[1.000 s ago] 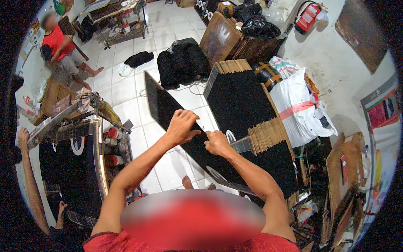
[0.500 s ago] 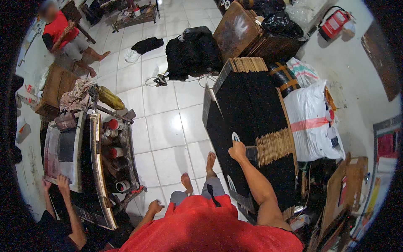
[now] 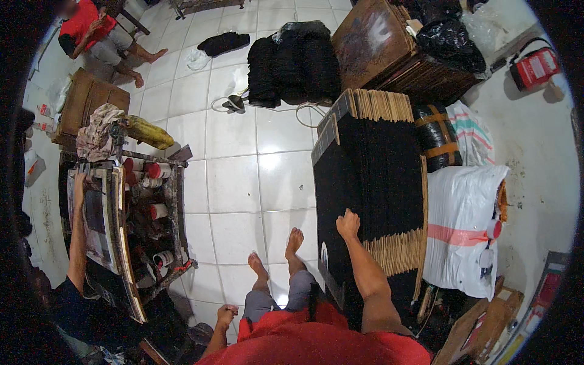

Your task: The person assists in a screen printing operation by taking freshly printed black fabric pieces from a coworker and stacking them on a nearby table. The coworker operates the squeegee on the screen printing press while the camera wearer handles the finished items.

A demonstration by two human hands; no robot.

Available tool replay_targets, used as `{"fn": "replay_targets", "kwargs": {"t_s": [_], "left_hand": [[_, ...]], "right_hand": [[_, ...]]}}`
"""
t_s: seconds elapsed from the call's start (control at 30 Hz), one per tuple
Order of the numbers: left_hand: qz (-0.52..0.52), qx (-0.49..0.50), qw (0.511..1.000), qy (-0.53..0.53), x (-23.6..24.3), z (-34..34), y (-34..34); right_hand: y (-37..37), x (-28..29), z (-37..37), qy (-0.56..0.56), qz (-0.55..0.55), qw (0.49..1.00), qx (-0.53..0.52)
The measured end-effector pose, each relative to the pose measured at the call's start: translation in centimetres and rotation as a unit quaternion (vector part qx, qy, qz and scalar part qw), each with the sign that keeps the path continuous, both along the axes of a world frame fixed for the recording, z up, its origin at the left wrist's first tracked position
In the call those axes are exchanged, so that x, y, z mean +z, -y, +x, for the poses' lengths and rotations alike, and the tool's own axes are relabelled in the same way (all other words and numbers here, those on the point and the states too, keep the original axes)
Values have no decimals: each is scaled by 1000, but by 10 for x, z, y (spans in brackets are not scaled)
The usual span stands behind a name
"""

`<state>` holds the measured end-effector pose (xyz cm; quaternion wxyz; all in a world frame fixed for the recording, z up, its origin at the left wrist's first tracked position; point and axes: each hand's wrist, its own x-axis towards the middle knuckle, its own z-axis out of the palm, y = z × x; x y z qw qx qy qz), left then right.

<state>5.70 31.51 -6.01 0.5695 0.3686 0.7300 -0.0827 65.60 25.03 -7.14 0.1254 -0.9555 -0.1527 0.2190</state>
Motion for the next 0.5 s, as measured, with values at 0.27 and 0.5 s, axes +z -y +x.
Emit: {"fn": "replay_targets", "kwargs": {"t_s": [0.27,0.5], "left_hand": [[-31,27,995,-86,28,-11,16],[-30,63,996,-47,17,8,12]], "right_hand": [[-51,-45,70,31,-22,999,-3],[-60,-64,96,55,-43,998,-5]]}}
